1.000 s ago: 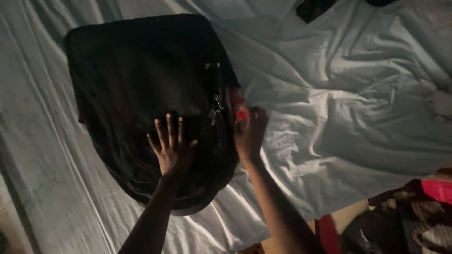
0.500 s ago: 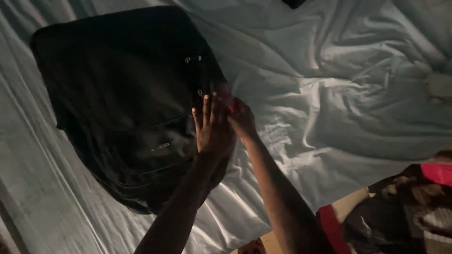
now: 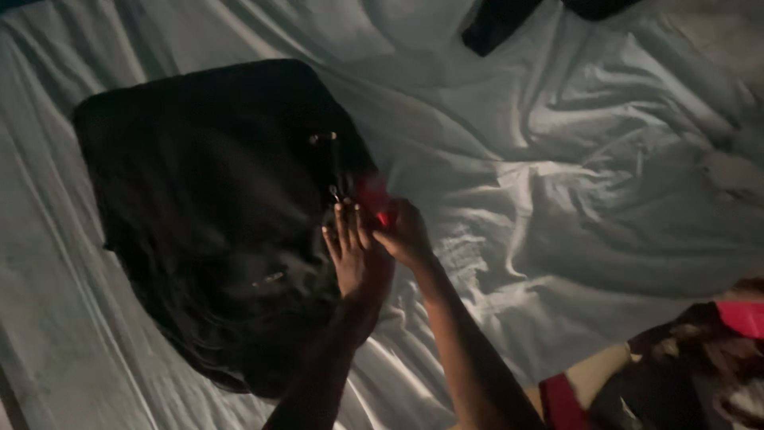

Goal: The person unpacks a black backpack placed on a bed, removing a red water bottle, a small blue item, several pens, a keyring, a white power adapter, and a white cable. The items are placed on the bed beside the bag.

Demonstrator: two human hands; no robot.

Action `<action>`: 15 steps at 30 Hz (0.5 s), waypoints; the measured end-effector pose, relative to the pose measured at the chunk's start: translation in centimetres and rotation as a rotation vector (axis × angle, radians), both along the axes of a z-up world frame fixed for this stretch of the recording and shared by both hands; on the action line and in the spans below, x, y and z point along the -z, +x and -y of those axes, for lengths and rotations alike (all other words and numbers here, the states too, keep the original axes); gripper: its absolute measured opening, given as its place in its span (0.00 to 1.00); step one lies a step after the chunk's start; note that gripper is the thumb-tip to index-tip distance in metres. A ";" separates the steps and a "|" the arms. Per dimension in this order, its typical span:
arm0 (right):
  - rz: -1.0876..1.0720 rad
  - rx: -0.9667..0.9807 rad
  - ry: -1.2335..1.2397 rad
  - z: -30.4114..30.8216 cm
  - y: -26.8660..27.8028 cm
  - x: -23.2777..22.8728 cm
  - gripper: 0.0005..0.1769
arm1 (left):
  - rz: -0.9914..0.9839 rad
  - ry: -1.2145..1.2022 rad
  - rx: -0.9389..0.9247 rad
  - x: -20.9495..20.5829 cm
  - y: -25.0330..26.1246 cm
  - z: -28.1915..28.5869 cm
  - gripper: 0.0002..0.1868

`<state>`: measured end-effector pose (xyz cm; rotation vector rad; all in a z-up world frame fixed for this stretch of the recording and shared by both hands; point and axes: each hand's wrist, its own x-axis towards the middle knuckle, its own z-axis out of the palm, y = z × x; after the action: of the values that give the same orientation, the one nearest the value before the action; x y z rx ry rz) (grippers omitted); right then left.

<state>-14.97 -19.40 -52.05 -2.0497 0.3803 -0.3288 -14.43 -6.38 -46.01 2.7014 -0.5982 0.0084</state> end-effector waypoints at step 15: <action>-0.186 0.018 -0.154 -3.1 -4.0 -11.7 0.24 | -0.229 -0.511 0.013 -2.8 1.8 -2.7 0.37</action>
<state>-19.02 -16.31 -40.34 -2.2371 0.5002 -0.1837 -12.60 -3.63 -43.25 2.1654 -0.4673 -0.1323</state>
